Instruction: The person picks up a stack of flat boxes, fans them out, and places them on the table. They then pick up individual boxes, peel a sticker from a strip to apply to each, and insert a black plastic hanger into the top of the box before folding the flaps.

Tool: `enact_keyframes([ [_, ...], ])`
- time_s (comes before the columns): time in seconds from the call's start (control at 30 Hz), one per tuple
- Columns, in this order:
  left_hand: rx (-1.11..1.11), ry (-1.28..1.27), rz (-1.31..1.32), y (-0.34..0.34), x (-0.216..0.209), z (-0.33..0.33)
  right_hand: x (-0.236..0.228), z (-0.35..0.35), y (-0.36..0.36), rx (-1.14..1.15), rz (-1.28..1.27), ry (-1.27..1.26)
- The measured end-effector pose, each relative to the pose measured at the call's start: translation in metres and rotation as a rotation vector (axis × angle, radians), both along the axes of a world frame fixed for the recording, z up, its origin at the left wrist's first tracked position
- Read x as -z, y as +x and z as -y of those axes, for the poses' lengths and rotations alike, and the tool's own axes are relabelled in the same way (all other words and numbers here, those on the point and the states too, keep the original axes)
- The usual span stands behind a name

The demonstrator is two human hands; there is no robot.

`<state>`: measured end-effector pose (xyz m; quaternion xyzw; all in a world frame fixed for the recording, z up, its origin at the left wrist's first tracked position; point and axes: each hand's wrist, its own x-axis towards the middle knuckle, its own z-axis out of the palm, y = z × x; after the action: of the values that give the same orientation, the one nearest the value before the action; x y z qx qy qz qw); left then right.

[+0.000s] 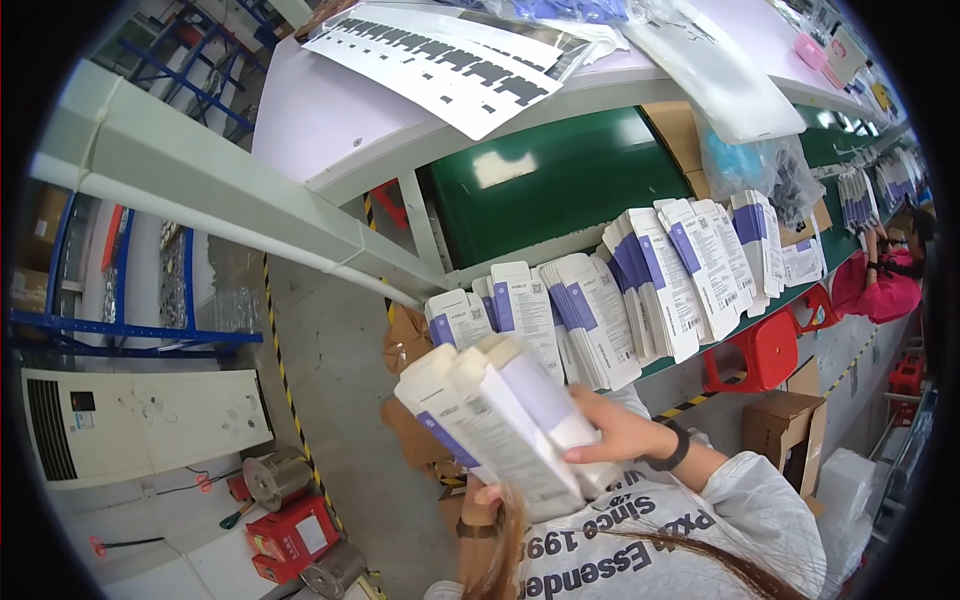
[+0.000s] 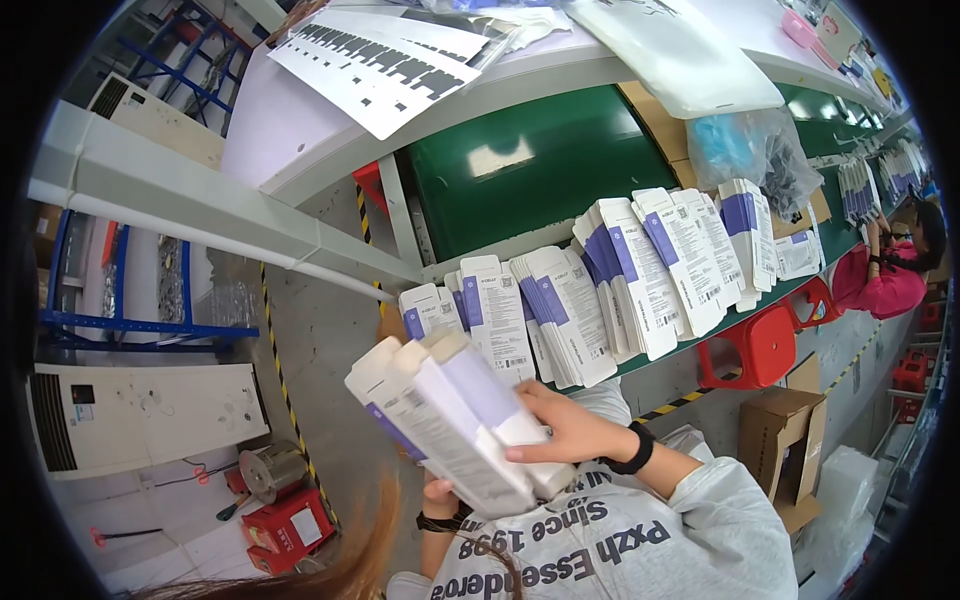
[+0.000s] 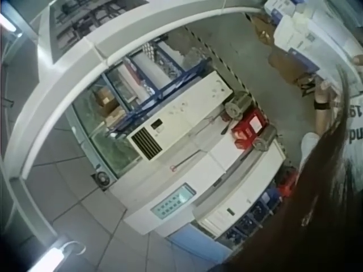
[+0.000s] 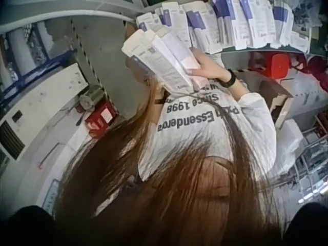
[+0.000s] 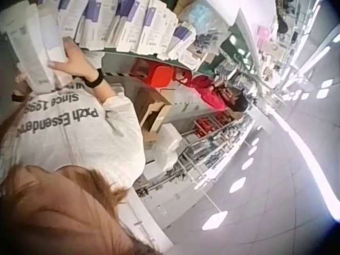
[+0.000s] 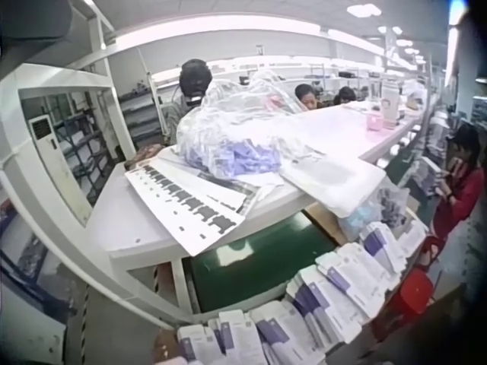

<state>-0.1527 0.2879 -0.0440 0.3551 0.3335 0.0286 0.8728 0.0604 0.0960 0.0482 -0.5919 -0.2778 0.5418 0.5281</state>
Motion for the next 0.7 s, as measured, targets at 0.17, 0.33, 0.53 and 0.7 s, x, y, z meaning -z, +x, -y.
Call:
enact_keyframes([
  [0.17,0.244,0.422,0.162,0.037,-0.035,0.008,-0.001,0.006,-0.001,0.283,0.037,-0.058],
  [0.33,0.265,0.678,0.190,0.074,-0.083,0.031,0.028,0.012,-0.002,0.394,-0.053,0.025],
  [0.53,-0.206,0.371,-0.027,0.090,-0.083,0.041,0.059,0.022,-0.008,0.463,-0.456,0.190],
  [0.7,-0.540,0.472,0.038,0.111,-0.114,0.015,0.062,0.032,-0.003,0.399,-0.555,0.234],
])
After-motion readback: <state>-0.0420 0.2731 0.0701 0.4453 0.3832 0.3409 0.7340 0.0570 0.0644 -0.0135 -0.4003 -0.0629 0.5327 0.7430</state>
